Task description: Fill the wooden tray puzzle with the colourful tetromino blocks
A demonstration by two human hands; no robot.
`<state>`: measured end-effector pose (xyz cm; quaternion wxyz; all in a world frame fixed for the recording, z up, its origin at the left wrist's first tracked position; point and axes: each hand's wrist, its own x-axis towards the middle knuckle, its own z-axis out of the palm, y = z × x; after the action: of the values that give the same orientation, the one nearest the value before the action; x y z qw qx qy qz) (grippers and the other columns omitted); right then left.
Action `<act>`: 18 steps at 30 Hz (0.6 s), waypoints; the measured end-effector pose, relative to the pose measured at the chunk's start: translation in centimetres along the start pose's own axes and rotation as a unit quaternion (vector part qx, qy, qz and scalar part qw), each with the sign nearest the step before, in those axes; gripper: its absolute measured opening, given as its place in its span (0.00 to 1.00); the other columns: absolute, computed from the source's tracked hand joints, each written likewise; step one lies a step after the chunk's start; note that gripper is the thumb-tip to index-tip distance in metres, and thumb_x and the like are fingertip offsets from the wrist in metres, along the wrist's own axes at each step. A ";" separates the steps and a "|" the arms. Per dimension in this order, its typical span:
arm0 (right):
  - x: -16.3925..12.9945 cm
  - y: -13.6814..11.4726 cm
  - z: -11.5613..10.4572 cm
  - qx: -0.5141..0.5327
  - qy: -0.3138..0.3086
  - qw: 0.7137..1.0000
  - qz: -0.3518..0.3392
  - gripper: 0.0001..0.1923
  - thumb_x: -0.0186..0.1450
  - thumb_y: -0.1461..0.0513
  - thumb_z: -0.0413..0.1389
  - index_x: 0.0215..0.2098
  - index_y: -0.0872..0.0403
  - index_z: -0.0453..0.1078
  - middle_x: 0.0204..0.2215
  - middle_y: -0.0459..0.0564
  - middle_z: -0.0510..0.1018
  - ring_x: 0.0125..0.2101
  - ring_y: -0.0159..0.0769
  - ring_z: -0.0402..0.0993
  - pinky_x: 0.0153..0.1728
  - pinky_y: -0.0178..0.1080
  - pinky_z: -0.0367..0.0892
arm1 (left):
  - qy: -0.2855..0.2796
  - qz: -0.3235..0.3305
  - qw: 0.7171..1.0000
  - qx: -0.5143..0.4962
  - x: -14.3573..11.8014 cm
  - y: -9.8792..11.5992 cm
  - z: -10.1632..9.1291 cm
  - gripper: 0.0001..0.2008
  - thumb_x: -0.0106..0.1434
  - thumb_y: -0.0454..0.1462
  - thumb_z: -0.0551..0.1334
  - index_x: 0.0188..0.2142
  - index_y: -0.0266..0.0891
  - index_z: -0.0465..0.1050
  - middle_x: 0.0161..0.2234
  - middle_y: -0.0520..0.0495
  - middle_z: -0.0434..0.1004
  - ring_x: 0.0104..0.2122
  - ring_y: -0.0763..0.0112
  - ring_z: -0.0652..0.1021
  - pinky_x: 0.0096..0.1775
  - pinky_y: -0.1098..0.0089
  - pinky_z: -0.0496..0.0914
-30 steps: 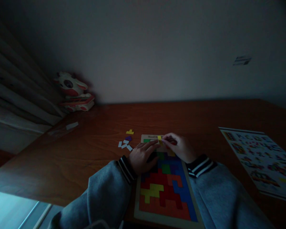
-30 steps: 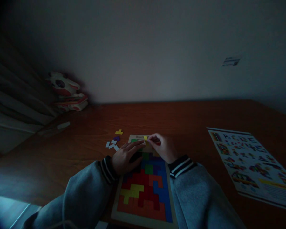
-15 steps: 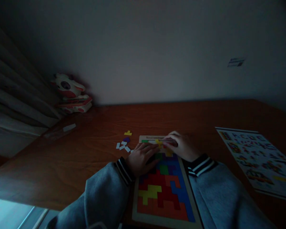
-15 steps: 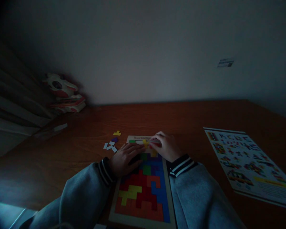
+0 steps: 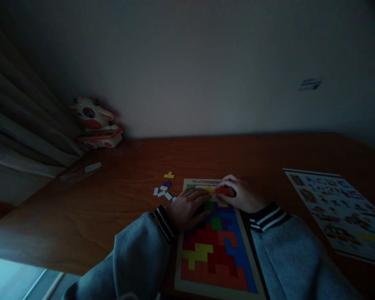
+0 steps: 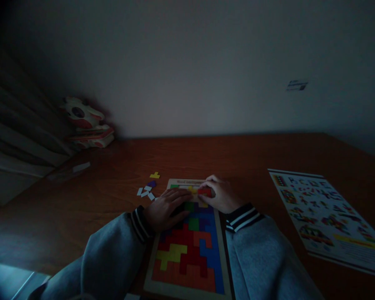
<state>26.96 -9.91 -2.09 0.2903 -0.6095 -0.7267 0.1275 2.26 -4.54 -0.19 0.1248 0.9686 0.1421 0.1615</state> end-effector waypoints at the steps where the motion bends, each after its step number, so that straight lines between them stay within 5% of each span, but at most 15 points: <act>1: 0.0 -0.1 0.0 0.000 0.000 1.000 0.000 0.09 0.62 0.56 0.59 0.39 0.48 0.75 0.40 0.50 0.73 0.44 0.43 0.73 0.47 0.48 0.68 | 0.001 0.000 1.000 -0.003 0.0 0.0 0.0 0.23 0.69 0.44 0.56 0.59 0.38 0.63 0.57 0.39 0.69 0.57 0.57 0.69 0.58 0.54 0.64; 18: 0.1 -0.9 1.0 -0.064 0.021 0.997 -0.027 0.10 0.63 0.56 0.59 0.43 0.48 0.75 0.44 0.50 0.74 0.45 0.42 0.73 0.47 0.48 0.65 | -0.003 0.016 0.999 0.045 0.0 0.0 -0.1 0.19 0.70 0.43 0.54 0.58 0.41 0.66 0.56 0.44 0.71 0.54 0.58 0.70 0.54 0.55 0.66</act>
<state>25.62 -9.91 -2.36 0.2692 -0.6097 -0.7431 0.0604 2.20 -4.56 -0.10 0.0789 0.9758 0.1331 0.1544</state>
